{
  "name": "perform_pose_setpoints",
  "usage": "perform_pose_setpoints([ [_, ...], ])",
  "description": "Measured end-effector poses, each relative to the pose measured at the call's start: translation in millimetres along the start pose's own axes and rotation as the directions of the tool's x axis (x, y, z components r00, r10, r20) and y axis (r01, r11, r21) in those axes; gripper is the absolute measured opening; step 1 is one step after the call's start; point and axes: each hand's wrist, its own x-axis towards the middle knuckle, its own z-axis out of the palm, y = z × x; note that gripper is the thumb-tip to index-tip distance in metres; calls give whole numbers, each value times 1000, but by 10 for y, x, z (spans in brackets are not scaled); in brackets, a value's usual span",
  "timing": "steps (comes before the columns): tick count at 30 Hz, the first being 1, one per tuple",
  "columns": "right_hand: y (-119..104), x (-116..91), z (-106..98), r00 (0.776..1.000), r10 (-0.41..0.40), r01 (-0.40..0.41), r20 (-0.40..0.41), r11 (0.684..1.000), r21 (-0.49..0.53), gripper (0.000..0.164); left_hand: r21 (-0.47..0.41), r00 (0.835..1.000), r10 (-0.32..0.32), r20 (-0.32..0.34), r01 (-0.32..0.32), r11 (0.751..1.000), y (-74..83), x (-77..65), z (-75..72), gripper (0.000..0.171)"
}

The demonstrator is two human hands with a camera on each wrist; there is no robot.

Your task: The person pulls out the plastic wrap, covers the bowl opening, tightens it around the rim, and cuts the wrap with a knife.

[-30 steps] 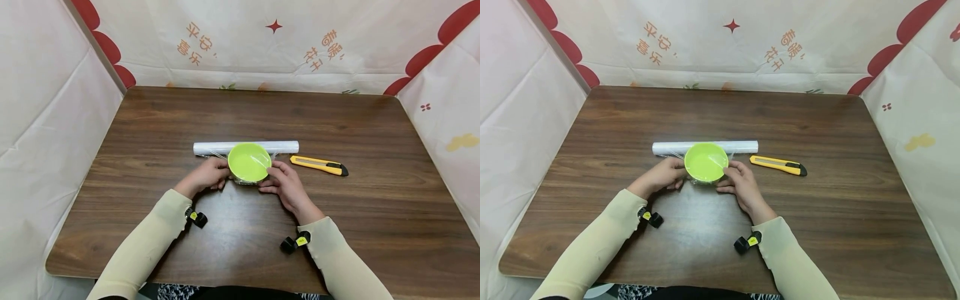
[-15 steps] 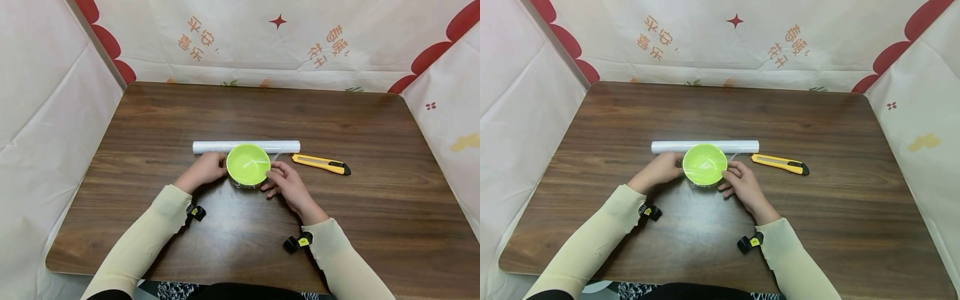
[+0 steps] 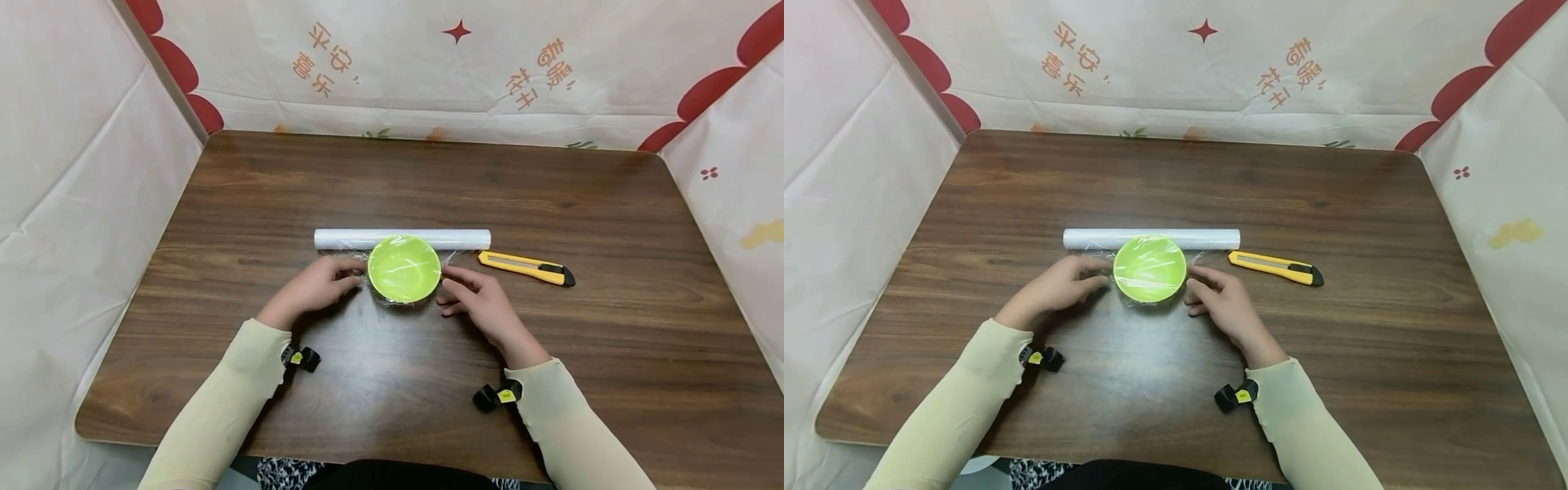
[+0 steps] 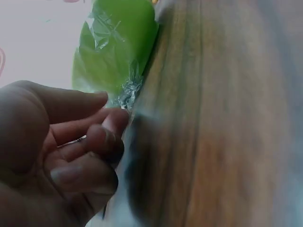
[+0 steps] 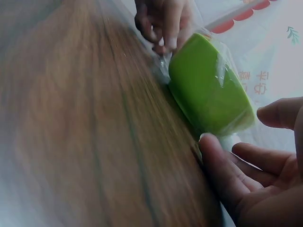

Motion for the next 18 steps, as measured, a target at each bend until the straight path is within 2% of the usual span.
perform_pose_setpoints([
  [3, -11, 7, -62, 999, -18, 15, -32, 997, -79, 43, -138, 998, -56, 4, 56, 989, -14, -82, -21, 26],
  [6, -38, 23, -114, 997, -24, 12, -78, 987, -162, 41, -278, 997, -76, -14, 70, 958, 0, -127, -14, 23],
  [8, -66, 35, -135, 994, -32, 10, -106, 979, -204, 41, -380, 994, -99, -52, 72, 922, 23, -142, 9, 22],
  [10, -109, 49, -150, 989, -53, 19, -138, 971, -237, 40, -494, 986, -129, -106, 60, 868, 65, -147, 41, 22],
  [11, -134, 60, -154, 985, -72, 31, -156, 967, -251, 38, -554, 979, -147, -140, 45, 831, 90, -148, 63, 22],
  [13, -191, 89, -162, 976, -121, 69, -183, 961, -269, 36, -675, 963, -188, -193, 9, 738, 149, -151, 115, 21],
  [16, -295, 169, -177, 959, -198, 130, -204, 944, -304, 33, -822, 941, -248, -230, -52, 567, 252, -163, 212, 16],
  [18, -375, 245, -193, 950, -244, 165, -197, 923, -349, 32, -886, 929, -287, -235, -83, 456, 319, -171, 287, 16],
])
